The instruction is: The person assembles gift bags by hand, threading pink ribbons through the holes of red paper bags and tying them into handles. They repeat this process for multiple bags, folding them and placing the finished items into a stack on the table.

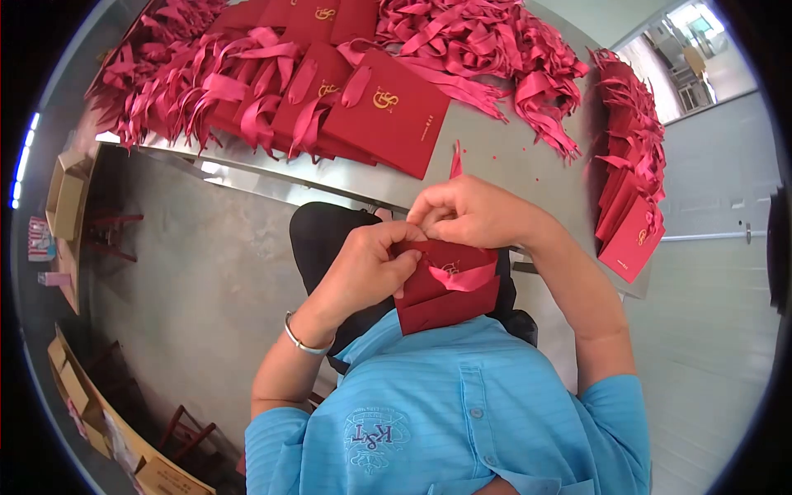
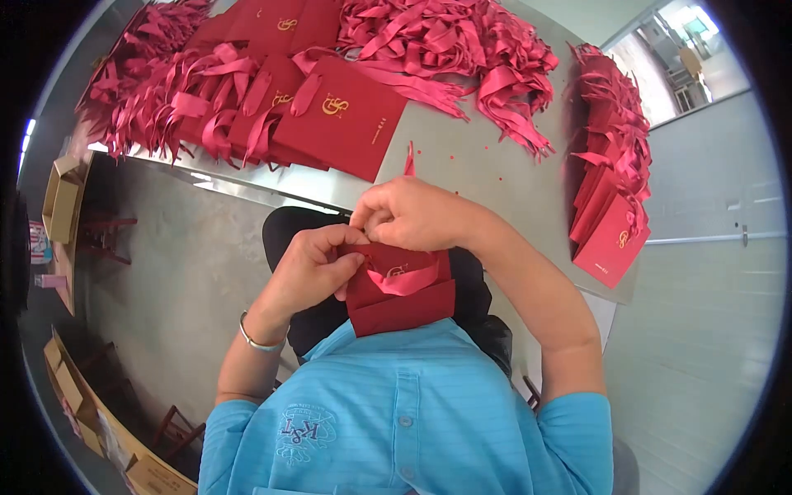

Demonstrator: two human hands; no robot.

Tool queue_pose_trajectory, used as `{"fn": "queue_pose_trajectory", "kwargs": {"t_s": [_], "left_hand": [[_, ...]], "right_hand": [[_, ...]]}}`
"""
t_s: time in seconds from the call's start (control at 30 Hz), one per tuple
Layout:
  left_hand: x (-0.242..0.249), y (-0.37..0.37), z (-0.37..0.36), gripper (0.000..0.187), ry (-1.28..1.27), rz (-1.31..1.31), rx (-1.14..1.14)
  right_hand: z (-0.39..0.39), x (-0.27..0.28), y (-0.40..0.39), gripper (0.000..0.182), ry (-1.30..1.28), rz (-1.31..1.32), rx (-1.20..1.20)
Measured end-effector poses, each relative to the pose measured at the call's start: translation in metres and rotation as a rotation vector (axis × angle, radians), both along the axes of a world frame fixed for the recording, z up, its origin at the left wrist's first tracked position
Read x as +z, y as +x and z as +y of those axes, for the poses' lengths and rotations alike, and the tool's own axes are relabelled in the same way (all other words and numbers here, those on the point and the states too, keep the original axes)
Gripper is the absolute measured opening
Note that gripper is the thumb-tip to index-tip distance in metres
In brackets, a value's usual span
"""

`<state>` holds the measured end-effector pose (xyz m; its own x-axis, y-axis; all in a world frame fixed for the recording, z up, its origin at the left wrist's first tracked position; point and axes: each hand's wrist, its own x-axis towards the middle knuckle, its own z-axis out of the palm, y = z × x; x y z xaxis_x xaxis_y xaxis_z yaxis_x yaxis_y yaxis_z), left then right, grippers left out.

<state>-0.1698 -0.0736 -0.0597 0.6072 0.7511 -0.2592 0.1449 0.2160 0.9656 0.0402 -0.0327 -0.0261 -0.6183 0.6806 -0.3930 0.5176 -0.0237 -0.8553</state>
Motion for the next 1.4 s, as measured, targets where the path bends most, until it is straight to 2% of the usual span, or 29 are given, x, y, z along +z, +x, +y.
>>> {"fn": "queue_pose_trajectory", "kwargs": {"t_s": [0.03, 0.1, 0.17, 0.23, 0.3, 0.4, 0.6, 0.73, 1.03, 1.1, 1.13, 1.2, 1.33, 1.4], "left_hand": [[0.001, 0.002, -0.003, 0.015, 0.026, 0.015, 0.055], [0.003, 0.006, -0.008, 0.014, 0.056, 0.034, 0.099], [0.004, 0.008, -0.011, 0.014, 0.074, 0.046, 0.152], [0.007, 0.008, -0.014, 0.015, 0.122, 0.082, 0.138], [0.008, 0.009, -0.016, 0.016, 0.153, 0.108, 0.146], [0.013, 0.010, -0.017, 0.015, 0.144, 0.119, 0.147], [0.017, 0.010, -0.017, 0.013, 0.100, 0.134, 0.165], [0.013, 0.009, -0.014, 0.011, 0.019, 0.082, 0.140], [0.007, 0.008, -0.010, 0.010, 0.024, 0.116, 0.134], [0.013, 0.009, -0.015, 0.010, -0.056, 0.011, 0.064], [0.014, 0.009, -0.014, 0.010, -0.055, 0.012, 0.063], [0.014, 0.011, -0.013, 0.011, -0.018, 0.041, 0.100], [0.013, 0.007, -0.008, 0.011, 0.002, 0.084, 0.094], [0.010, 0.007, -0.007, 0.011, -0.048, 0.059, 0.039]], "right_hand": [[0.004, 0.000, 0.000, 0.024, 0.006, 0.003, -0.010], [0.012, 0.001, -0.002, 0.032, -0.162, -0.050, 0.083], [0.019, -0.014, -0.003, 0.033, -0.155, -0.002, 0.147], [0.026, -0.016, -0.005, 0.035, -0.140, 0.044, 0.199], [0.032, -0.011, -0.007, 0.033, -0.371, 0.017, 0.273], [0.034, -0.002, -0.013, 0.035, -0.368, -0.078, 0.305], [0.033, -0.017, -0.015, 0.043, -0.470, -0.039, 0.173], [0.028, -0.022, -0.014, 0.041, -0.532, -0.005, 0.054], [0.021, -0.007, -0.007, 0.032, -0.209, 0.031, -0.106], [0.032, -0.024, -0.001, 0.025, 0.016, 0.117, -0.272], [0.035, -0.027, 0.002, 0.025, 0.017, 0.118, -0.274], [0.038, -0.030, 0.006, 0.019, 0.378, 0.089, -0.389], [0.040, -0.039, 0.012, 0.017, 0.460, 0.071, -0.468], [0.038, -0.040, 0.014, 0.017, 0.406, 0.105, -0.495]]}}
